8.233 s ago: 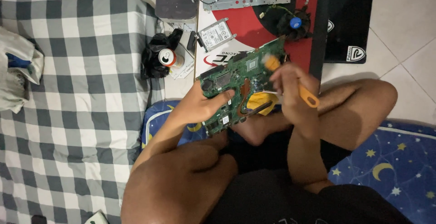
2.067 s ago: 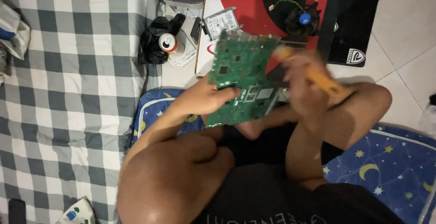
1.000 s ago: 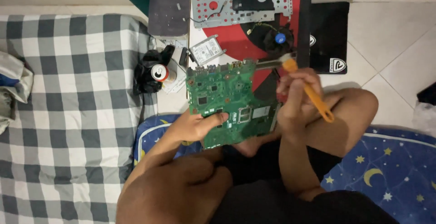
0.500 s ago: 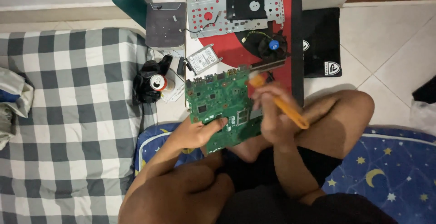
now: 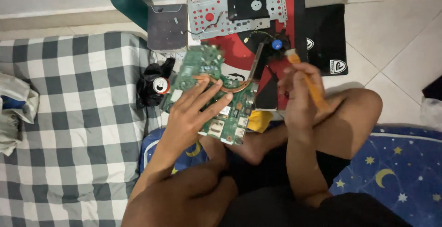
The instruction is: Repairing a laptop motherboard by using a spudger to manipulate components and preparing a screwdriver kit for disassembly.
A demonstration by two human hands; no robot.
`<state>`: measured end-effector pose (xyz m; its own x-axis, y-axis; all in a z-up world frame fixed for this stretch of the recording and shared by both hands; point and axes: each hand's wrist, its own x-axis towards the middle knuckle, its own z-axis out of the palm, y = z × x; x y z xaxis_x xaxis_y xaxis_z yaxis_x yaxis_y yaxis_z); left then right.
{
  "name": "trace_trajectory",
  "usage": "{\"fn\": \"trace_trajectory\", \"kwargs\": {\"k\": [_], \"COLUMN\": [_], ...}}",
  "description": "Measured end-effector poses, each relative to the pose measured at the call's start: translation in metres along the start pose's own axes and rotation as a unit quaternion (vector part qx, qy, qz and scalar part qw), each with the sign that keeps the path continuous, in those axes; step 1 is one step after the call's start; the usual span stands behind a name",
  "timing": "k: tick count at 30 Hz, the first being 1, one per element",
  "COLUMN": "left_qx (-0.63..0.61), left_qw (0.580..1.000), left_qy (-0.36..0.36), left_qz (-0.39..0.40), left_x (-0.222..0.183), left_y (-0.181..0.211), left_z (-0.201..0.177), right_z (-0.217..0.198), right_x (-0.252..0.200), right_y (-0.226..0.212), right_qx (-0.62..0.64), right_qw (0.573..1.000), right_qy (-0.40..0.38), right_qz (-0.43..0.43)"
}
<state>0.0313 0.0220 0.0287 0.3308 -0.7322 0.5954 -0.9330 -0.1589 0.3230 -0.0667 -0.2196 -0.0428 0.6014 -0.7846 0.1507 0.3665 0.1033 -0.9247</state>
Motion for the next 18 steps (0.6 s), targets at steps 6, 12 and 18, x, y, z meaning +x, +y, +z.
{"fn": "trace_trajectory", "kwargs": {"k": [6,12,18], "left_qx": [0.172,0.215,0.219], "left_qw": [0.982,0.967,0.965], "left_qy": [0.015,0.049,0.023], "left_qz": [0.074,0.13,0.139], "left_x": [0.001,0.009,0.006], "left_y": [0.004,0.005,0.006], "left_z": [-0.006,-0.008,-0.007], "right_z": [-0.005,-0.018,-0.014], "right_x": [-0.005,-0.01,0.0], "right_y": [-0.002,-0.021,-0.024], "right_qx": [0.009,-0.02,-0.051], "right_qw": [0.999,0.985,0.964], "right_qy": [-0.025,-0.13,-0.214], "right_qz": [0.025,-0.109,-0.146]}}
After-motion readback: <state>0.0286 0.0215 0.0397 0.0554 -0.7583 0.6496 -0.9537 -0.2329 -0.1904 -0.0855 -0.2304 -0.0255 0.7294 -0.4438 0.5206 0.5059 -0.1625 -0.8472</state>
